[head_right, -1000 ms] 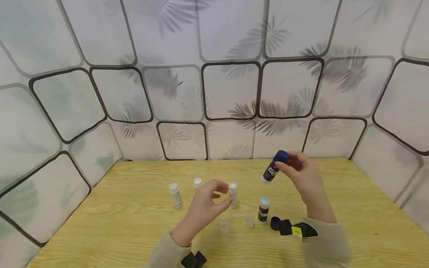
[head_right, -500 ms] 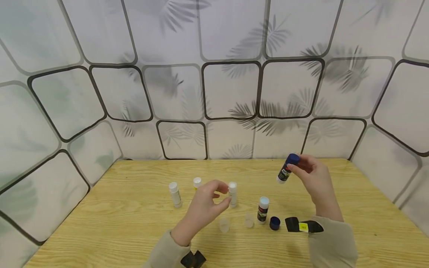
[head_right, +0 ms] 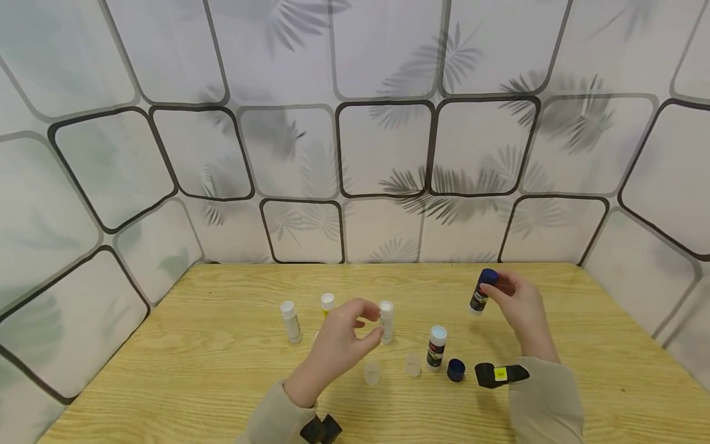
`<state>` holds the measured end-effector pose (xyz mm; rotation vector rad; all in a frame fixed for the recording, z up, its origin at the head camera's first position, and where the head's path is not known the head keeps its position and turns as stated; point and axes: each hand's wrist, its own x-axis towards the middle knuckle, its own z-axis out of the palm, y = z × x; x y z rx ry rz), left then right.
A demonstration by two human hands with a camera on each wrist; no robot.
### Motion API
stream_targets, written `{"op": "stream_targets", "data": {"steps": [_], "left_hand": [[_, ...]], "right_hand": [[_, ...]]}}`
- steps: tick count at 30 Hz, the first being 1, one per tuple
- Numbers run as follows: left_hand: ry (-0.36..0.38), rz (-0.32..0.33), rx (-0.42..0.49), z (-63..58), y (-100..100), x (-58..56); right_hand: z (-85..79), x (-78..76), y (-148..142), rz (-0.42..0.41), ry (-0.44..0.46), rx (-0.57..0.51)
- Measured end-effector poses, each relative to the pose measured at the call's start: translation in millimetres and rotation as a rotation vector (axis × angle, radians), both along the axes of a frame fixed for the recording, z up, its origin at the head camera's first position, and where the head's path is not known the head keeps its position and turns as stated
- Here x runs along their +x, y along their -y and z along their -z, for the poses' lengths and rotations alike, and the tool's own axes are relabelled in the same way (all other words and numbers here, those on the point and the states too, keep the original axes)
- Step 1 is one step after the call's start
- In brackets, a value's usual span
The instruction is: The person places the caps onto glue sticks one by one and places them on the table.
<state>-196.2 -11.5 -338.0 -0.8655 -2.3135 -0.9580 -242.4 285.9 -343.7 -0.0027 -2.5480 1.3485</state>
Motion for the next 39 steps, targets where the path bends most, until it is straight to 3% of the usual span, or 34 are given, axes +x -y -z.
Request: {"op": "stream_targets", "data": {"steps": [28,39], "left_hand": [[-0.011,0.014,-0.051,0.3,0,-0.3],[-0.011,0.000,-0.094,0.4,0,0.6]], "right_hand": [[32.9,-10.8,-9,-0.060,0.100,0.068],[34.6,-12.5,-10,-0.082,0.134,0.049]]}}
